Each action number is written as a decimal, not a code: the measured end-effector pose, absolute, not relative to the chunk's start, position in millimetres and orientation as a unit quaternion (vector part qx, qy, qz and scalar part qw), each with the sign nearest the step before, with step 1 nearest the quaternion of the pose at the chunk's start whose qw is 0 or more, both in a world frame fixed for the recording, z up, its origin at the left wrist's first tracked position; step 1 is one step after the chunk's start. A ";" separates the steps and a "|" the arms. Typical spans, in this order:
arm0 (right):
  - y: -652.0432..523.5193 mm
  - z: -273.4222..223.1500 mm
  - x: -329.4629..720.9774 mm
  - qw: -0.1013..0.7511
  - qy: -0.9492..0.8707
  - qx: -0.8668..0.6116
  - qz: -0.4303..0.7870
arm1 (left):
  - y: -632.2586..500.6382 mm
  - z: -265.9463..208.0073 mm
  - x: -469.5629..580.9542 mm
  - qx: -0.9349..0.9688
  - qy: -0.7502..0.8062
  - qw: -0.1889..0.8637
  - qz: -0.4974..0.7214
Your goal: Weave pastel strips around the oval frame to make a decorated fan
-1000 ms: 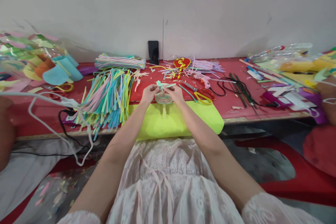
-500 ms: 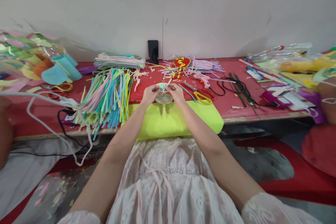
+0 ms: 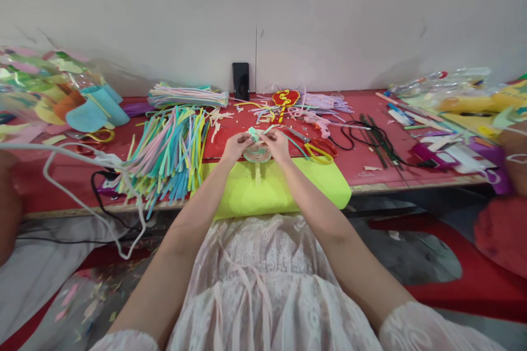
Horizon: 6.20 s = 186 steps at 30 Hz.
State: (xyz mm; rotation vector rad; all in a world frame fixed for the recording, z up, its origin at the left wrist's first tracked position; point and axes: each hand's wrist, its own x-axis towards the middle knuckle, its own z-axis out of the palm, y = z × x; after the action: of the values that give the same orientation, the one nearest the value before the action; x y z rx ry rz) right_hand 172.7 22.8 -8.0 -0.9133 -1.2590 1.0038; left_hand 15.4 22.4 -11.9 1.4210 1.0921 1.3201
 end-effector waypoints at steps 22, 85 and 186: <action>20.4 -7.3 172.8 0.605 -0.528 -0.397 0.445 | 22.9 -10.2 16.9 0.624 0.447 0.376 0.520; 23.6 -18.8 166.8 0.564 -0.635 -0.419 0.322 | 7.0 -0.6 22.4 0.682 0.522 0.242 0.451; 18.7 -12.0 168.2 0.591 -0.451 -0.355 0.567 | -7.1 7.6 33.6 0.737 0.488 0.070 0.462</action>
State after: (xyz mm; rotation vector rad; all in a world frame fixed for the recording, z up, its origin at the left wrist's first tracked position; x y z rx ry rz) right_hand 168.2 18.7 -12.0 -0.8257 -1.0494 1.3190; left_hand 33.6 -7.1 7.6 2.2180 1.4676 1.3895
